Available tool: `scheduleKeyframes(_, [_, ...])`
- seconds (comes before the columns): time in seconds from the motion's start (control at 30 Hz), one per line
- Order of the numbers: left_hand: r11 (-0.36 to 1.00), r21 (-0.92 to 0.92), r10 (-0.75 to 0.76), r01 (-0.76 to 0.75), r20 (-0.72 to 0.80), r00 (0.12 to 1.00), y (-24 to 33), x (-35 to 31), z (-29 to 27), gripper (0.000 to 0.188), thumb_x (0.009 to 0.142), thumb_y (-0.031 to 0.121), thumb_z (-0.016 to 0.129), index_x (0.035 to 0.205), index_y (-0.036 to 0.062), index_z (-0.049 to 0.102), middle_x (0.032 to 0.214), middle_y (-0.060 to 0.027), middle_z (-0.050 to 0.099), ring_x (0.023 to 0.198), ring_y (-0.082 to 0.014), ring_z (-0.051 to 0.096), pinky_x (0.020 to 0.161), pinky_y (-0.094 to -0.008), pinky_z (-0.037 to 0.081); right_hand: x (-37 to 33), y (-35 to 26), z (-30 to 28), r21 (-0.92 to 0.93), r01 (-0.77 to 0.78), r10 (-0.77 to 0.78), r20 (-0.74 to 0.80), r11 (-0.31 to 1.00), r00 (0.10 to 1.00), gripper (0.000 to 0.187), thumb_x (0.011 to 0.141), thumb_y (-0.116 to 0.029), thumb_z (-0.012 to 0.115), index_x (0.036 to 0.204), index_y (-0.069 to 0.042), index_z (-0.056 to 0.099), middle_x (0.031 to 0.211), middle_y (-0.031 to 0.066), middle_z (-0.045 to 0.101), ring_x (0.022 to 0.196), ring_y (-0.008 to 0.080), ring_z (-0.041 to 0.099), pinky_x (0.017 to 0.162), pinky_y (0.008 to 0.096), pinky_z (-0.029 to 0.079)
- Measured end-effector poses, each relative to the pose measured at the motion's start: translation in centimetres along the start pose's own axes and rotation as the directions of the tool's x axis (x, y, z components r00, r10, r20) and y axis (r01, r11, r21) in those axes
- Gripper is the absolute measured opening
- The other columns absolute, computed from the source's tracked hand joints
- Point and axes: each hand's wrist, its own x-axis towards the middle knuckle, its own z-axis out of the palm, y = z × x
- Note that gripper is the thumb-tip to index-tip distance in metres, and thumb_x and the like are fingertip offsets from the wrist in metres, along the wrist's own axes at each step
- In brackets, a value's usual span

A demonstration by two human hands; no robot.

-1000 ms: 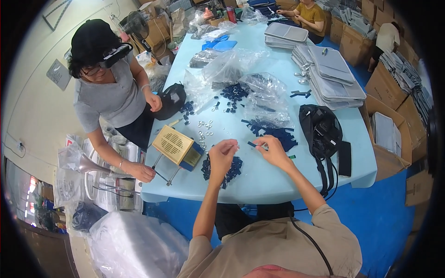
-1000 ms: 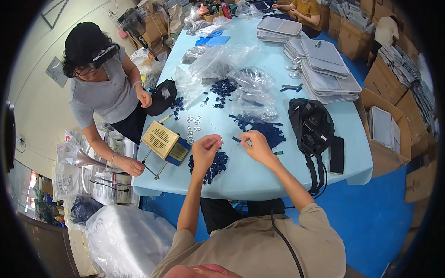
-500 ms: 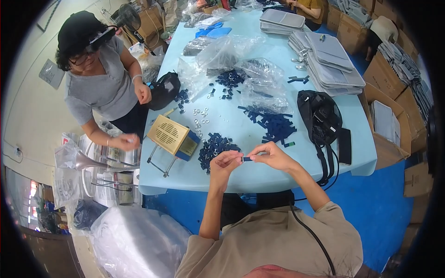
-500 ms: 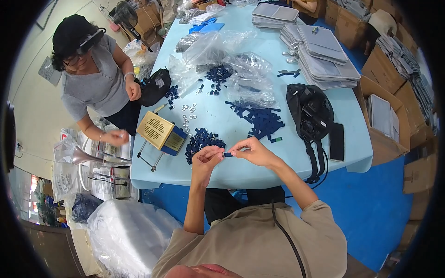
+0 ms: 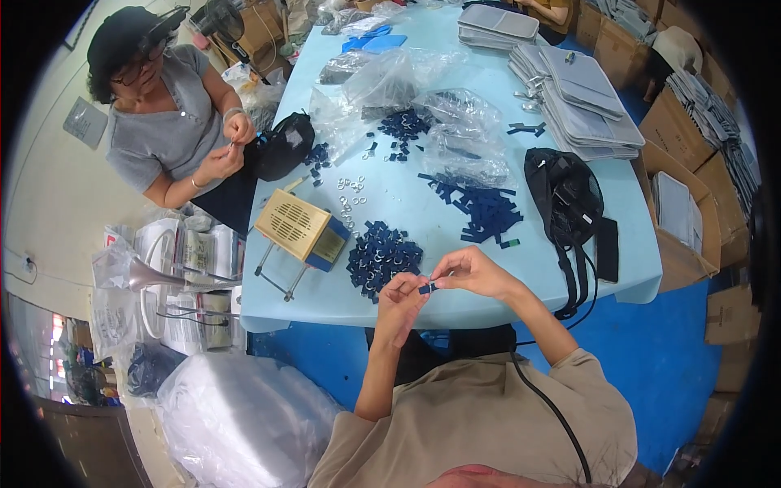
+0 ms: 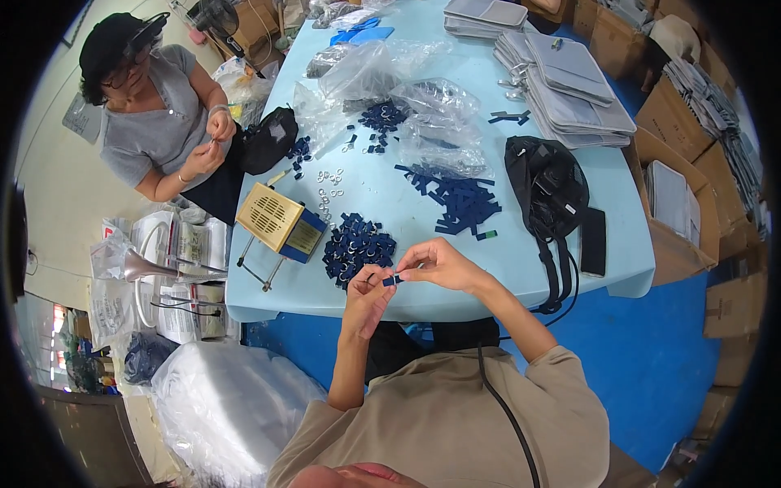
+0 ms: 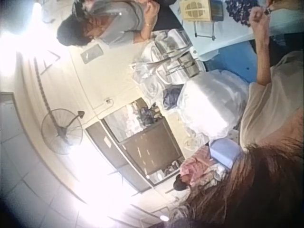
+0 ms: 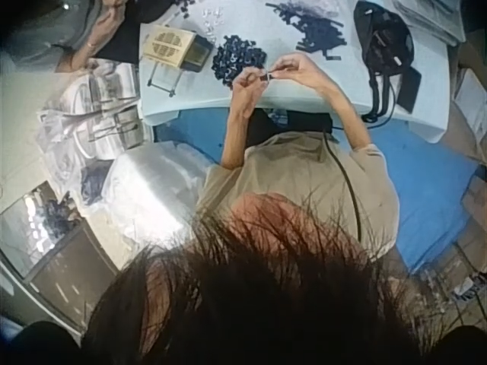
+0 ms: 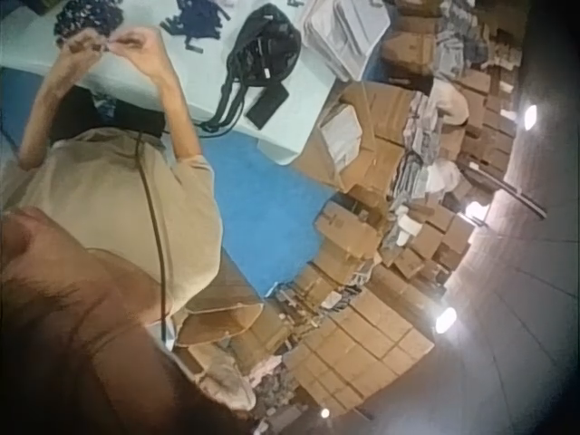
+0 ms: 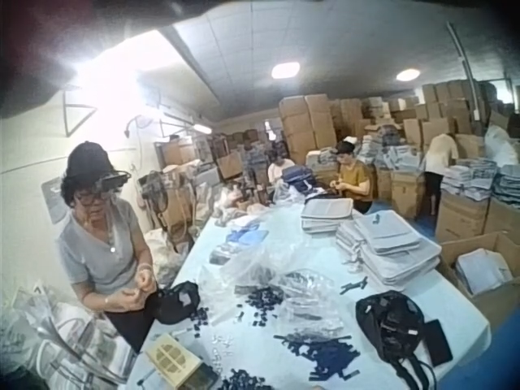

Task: The person is manually assembling small blue leather components with metal fittings at a workshop table.

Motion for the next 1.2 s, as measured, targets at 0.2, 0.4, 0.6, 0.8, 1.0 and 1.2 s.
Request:
scheduleKeyframes(0.2, [0.996,0.079,0.041,-0.042,0.016,0.999,0.1,-0.6,0.5,0.019,0.092,-0.002,0.067,0.109,0.0049,0.065,0.113,-0.0079,0.069,0.1,-0.015,0.066,0.088,-0.0288,0.054,-0.2,0.0,1.8,-0.001,0.023,-0.023,-0.093,1.0,0.995,0.008,0.089,-0.001,0.072,0.096,0.001,0.069,0.095,0.0061,0.071,0.09,0.0117,0.067,0.084,0.0281,0.054])
scheduleKeyframes(0.4, [0.973,0.226,0.039,-0.035,-0.013,0.999,0.9,-1.1,1.2,0.017,0.092,0.0,0.068,0.109,0.0011,0.065,0.109,-0.0095,0.069,0.099,-0.0161,0.066,0.092,-0.0324,0.054,-1.0,-1.7,4.7,-0.246,0.132,-0.198,-0.27,0.96,0.942,0.008,0.088,-0.002,0.073,0.094,0.002,0.069,0.088,0.0065,0.071,0.082,0.0123,0.069,0.078,0.0277,0.056])
scheduleKeyframes(0.6, [0.921,0.377,0.112,-0.096,-0.021,0.993,2.1,-1.6,2.4,0.017,0.09,0.0,0.072,0.105,-0.0012,0.066,0.1,-0.0095,0.07,0.093,-0.0167,0.069,0.086,-0.0309,0.056,-1.4,-1.3,5.1,-0.148,0.174,-0.215,-0.335,0.974,0.917,0.009,0.089,-0.003,0.073,0.096,0.003,0.07,0.091,0.0086,0.072,0.085,0.0136,0.07,0.078,0.0278,0.058])
scheduleKeyframes(0.8, [0.878,0.452,0.202,-0.158,-0.052,0.978,2.5,-1.8,2.5,0.015,0.089,0.0,0.073,0.102,-0.0021,0.067,0.096,-0.0093,0.071,0.087,-0.0156,0.069,0.08,-0.0278,0.056,-1.6,-1.1,5.5,-0.008,0.165,-0.158,-0.328,0.986,0.931,0.01,0.091,-0.001,0.071,0.099,0.004,0.071,0.097,0.0097,0.072,0.091,0.0147,0.069,0.079,0.0281,0.058])
scheduleKeyframes(1.0, [0.838,0.506,0.265,-0.204,-0.05,0.963,2.5,-2.6,2.3,0.013,0.089,-0.002,0.073,0.101,-0.0021,0.067,0.095,-0.01,0.072,0.086,-0.0154,0.069,0.079,-0.0273,0.056,-1.1,-0.3,5.9,-0.049,0.141,-0.149,-0.304,0.989,0.941,0.009,0.09,-0.002,0.072,0.099,0.002,0.072,0.098,0.0075,0.07,0.092,0.0136,0.068,0.078,0.027,0.058])
scheduleKeyframes(1.2, [0.783,0.571,0.322,-0.246,-0.035,0.946,2.0,-3.2,3.0,0.014,0.089,-0.002,0.072,0.102,-0.0021,0.067,0.099,-0.0108,0.072,0.093,-0.0166,0.07,0.084,-0.0292,0.057,-1.7,0.3,6.5,-0.189,0.128,-0.195,-0.393,0.974,0.899,0.008,0.093,-0.005,0.07,0.097,0.001,0.071,0.096,0.0065,0.07,0.091,0.0132,0.068,0.075,0.0271,0.058])
